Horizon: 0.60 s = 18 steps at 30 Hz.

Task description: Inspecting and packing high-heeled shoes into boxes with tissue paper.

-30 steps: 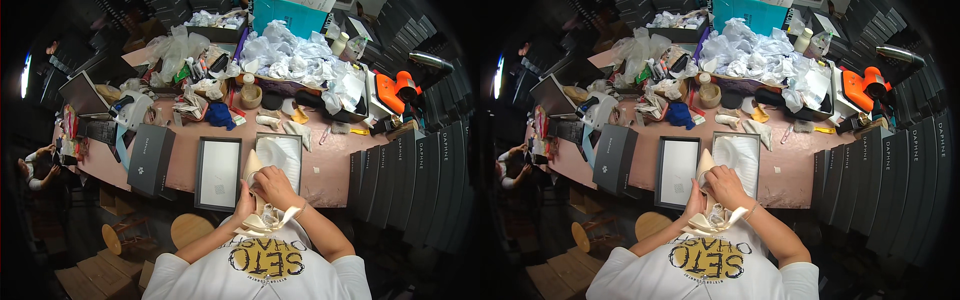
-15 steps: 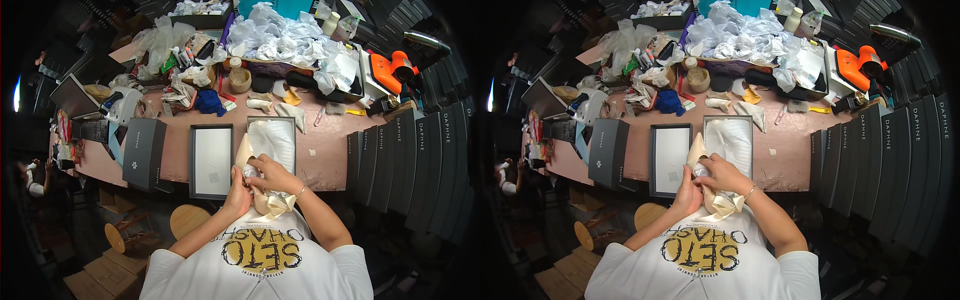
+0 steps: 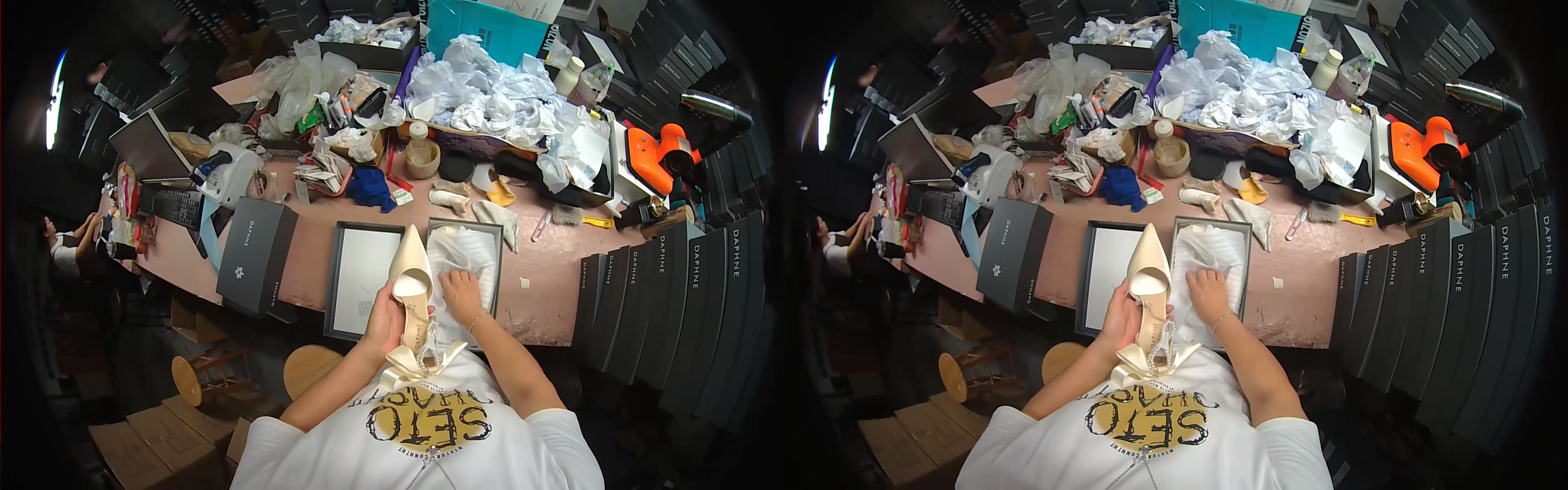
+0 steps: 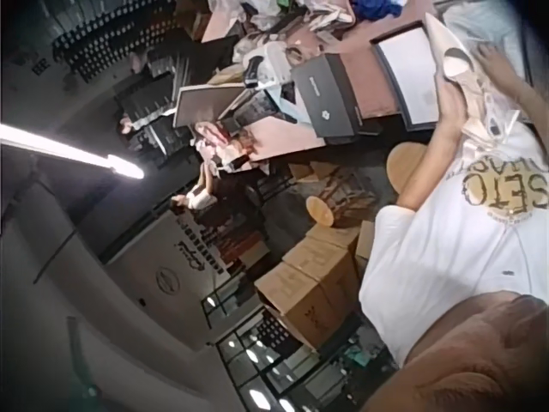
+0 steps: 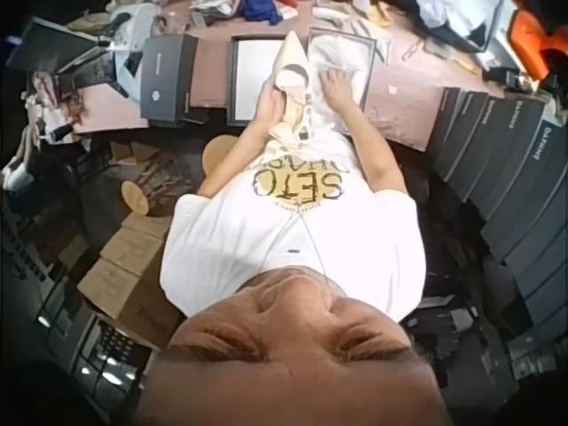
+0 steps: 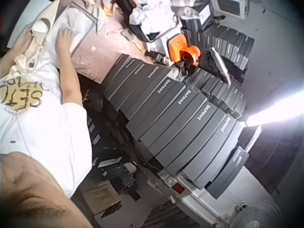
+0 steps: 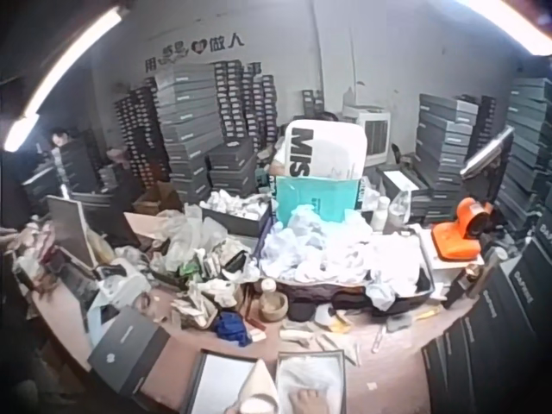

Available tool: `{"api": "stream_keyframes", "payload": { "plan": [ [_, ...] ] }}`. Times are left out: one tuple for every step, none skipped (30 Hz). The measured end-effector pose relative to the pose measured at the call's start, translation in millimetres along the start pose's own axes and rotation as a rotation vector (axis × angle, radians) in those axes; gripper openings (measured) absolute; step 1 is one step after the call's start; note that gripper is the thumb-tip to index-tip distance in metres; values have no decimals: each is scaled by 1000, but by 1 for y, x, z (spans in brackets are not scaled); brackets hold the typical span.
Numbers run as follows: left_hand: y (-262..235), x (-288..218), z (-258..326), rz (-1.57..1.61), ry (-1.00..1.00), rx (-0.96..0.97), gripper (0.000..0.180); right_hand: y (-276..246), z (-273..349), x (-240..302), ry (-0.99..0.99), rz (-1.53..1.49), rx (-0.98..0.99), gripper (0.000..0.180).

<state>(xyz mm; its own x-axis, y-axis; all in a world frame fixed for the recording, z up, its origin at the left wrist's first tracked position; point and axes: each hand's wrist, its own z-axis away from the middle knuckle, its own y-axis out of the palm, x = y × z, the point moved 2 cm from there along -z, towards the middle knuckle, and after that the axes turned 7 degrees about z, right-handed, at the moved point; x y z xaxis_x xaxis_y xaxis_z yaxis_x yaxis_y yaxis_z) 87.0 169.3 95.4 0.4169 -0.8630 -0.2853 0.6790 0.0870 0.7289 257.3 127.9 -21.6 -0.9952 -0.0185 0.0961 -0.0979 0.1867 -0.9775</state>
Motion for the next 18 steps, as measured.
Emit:
{"api": "stream_keyframes", "payload": {
  "plan": [
    [0, 0, 2, 12, -5, 30, 58, 1, 0, 8, -7, 64, 43, 27],
    [-5, 0, -2, 40, 7, 38, 54, -2, 3, 9, 10, 89, 116, 21],
    [-16, -1, -5, 44, 8, 24, 54, -35, -4, 14, 13, -26, 155, 21],
    [-25, 0, -8, 49, 11, 13, 54, -79, -18, 16, 16, -137, 192, 21],
    [-28, 2, -12, 57, 6, 10, 54, -106, -28, 15, 24, -240, 233, 20],
    [-23, 2, -8, 37, -17, 3, 55, -115, -35, 21, -86, -246, 164, 20],
    [-15, 4, -5, 30, -1, -6, 55, -121, -40, 32, -188, -258, 98, 20],
    [-6, 8, -3, 22, 15, -15, 55, -124, -41, 40, -288, -269, 32, 20],
    [1, 11, -3, 11, 36, -16, 56, -117, -42, 42, -291, -270, 73, 21],
    [-8, 13, -8, 44, 39, 5, 57, -101, -43, 42, -297, -274, 108, 21],
    [-14, 17, -9, 34, 26, -8, 57, -85, -42, 40, -303, -278, 143, 21],
    [-17, 17, -8, 26, 16, -29, 56, -85, -38, 43, -316, -309, 54, 24],
    [-19, 16, -8, 19, 5, -49, 56, -83, -34, 43, -302, -278, 86, 24],
    [-22, 16, -10, 0, -34, -57, 56, -82, -29, 44, -287, -246, 118, 24],
    [-22, 20, -9, -16, -46, -75, 56, -85, -23, 44, -267, -215, 159, 24],
    [-20, 22, -10, -33, -60, -93, 57, -83, -22, 43, -292, -238, 126, 21],
    [-19, 25, -10, -51, -74, -111, 57, -77, -26, 41, -316, -262, 93, 20],
    [-19, 25, -11, -51, -73, -110, 58, -73, -30, 39, -340, -283, 56, 18]
  ]
}}
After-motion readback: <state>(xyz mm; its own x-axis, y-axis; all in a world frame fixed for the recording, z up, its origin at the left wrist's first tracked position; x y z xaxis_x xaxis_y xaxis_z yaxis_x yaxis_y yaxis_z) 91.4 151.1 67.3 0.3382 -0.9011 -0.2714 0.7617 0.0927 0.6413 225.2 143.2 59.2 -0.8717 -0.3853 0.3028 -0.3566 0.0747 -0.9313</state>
